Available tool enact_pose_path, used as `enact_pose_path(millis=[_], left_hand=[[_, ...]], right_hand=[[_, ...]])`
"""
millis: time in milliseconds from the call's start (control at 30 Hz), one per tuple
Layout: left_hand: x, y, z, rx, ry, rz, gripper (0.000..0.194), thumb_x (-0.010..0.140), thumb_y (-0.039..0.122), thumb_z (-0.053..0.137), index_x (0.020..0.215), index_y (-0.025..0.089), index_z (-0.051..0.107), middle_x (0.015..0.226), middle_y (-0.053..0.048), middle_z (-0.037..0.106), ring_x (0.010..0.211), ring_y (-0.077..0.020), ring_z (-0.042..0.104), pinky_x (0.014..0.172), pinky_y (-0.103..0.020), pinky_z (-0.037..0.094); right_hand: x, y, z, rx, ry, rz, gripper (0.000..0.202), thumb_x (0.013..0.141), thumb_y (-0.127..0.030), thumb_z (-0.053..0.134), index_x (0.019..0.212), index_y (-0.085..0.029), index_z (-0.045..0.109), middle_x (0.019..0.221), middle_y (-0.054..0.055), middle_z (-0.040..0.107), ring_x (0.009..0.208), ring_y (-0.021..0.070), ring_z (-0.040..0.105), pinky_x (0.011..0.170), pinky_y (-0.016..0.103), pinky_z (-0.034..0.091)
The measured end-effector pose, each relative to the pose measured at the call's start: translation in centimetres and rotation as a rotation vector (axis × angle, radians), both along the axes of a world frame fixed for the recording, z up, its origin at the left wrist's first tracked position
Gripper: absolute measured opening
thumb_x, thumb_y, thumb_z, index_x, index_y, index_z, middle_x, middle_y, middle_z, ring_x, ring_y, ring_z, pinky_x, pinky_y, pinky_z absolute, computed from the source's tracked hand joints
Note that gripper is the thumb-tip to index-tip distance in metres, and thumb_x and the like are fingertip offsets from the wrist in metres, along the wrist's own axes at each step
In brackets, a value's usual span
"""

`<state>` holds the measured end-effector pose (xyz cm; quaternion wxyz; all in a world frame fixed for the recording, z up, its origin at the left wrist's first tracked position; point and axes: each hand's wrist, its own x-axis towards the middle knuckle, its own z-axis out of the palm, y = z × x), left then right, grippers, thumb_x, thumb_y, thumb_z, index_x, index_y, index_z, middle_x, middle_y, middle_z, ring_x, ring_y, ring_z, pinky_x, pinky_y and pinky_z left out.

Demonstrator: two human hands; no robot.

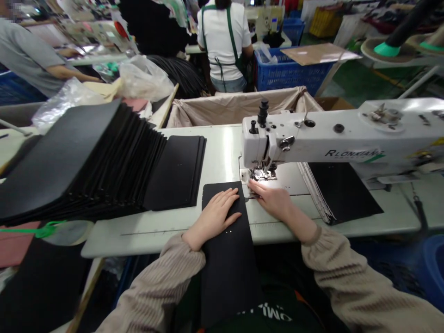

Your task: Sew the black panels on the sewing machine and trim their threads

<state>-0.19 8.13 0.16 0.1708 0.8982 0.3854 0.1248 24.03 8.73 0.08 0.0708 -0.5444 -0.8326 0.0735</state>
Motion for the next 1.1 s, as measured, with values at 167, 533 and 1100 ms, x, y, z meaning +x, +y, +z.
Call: enact_pose_path(millis=[167,533,1100], left_hand=[[1.0,1.8,0.0,-0.002,0.022,-0.046,0.06,0.093,0.046,0.055,0.146,0.023,0.039,0.157,-0.009,0.032,0.147,-0.027,0.023,0.12,-0.048,0.021],[4.0,3.2,-0.1,0.008,-0.007,-0.03,0.059,0.088,0.048,0.06,0.14,0.023,0.047,0.155,-0.008,0.036,0.147,-0.029,0.022,0.121,-0.052,0.012],[3.9,3.5,-0.2,-0.008,-0.023,-0.043,0.06,0.088,0.049,0.061,0.141,0.024,0.046,0.155,-0.008,0.036,0.147,-0.0306,0.022,0.12,-0.055,0.007]], right_hand=[[2.0,-0.7,-1.2,0.036,-0.01,-0.045,0.05,0.093,-0.025,0.045,0.142,-0.032,0.046,0.147,-0.001,0.048,0.103,0.0193,0.066,0.072,0.03,0.054],[1.8,-0.8,-1.3,0.047,-0.053,-0.089,0.054,0.093,-0.029,0.046,0.146,-0.036,0.039,0.145,0.0,0.05,0.092,0.019,0.067,0.061,0.028,0.05],[1.7,-0.6,-1.2,0.049,-0.088,-0.082,0.052,0.094,-0.031,0.044,0.146,-0.036,0.04,0.145,0.0,0.05,0.09,0.0196,0.067,0.057,0.03,0.05]])
